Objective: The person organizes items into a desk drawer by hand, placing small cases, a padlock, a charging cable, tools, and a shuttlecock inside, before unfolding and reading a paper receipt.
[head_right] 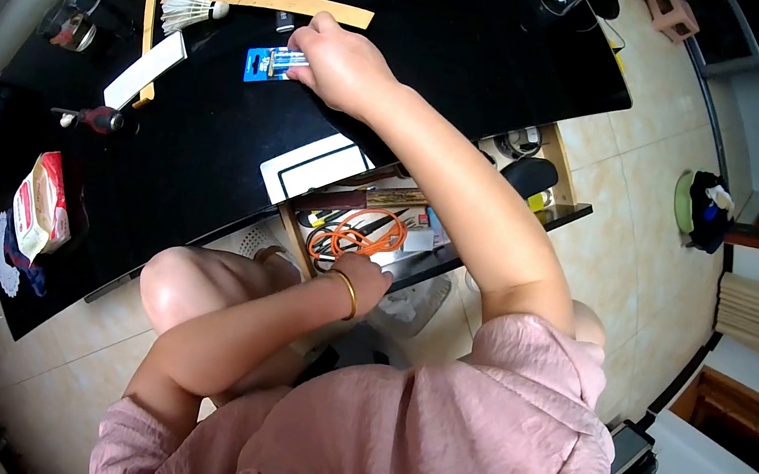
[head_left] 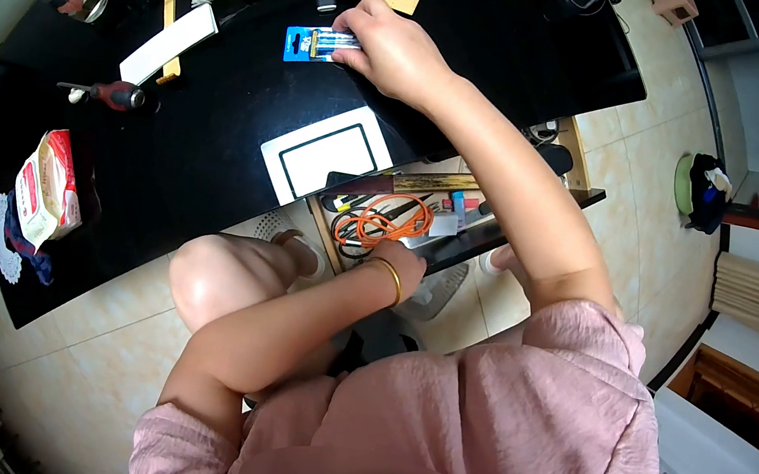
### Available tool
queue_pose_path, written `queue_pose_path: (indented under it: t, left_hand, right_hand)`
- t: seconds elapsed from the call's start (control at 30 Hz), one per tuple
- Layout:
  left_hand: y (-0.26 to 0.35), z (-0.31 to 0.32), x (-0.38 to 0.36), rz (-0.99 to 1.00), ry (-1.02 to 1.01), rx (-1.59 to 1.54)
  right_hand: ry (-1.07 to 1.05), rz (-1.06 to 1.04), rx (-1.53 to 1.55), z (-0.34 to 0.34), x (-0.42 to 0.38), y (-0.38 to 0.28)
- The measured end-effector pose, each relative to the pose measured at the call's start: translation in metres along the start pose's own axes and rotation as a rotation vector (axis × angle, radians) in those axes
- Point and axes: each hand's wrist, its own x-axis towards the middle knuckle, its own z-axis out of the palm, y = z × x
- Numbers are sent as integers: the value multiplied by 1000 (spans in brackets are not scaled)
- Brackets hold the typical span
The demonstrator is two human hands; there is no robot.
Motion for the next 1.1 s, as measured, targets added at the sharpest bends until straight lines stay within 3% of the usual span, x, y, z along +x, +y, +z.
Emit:
queue_pose_path:
  t: [0.2, 0.3, 0.5, 0.6, 0.7, 0.97, 1.03, 1.1]
  left_hand:
    - [-1, 2, 1, 9, 1, -5]
    - [1, 1, -1, 0, 5, -15]
    - [-4, 8, 5, 24, 0, -7]
    - [-4, 10, 5, 20, 8, 11]
    - [-5, 11, 5, 16, 25, -12]
    - [-3, 8, 3, 21, 24, -7]
    - [-3, 8, 2, 23, 19, -13]
    - [-4, 11, 3, 29, 40, 2]
  right_hand:
    - [-107, -164, -79, -4, 2, -3]
    - [-31, -156, -42, 0, -5, -4]
    - [-192, -55, -135, -6, -7, -23]
    - [-135, -220, -94, 1, -16, -23]
    - [-122, -250, -29, 3, -18, -16]
    - [-21, -216, 48, -10, -42, -8]
    - [109, -124, 185, -26, -56, -11]
    - [97, -79, 312, -50, -81, -18]
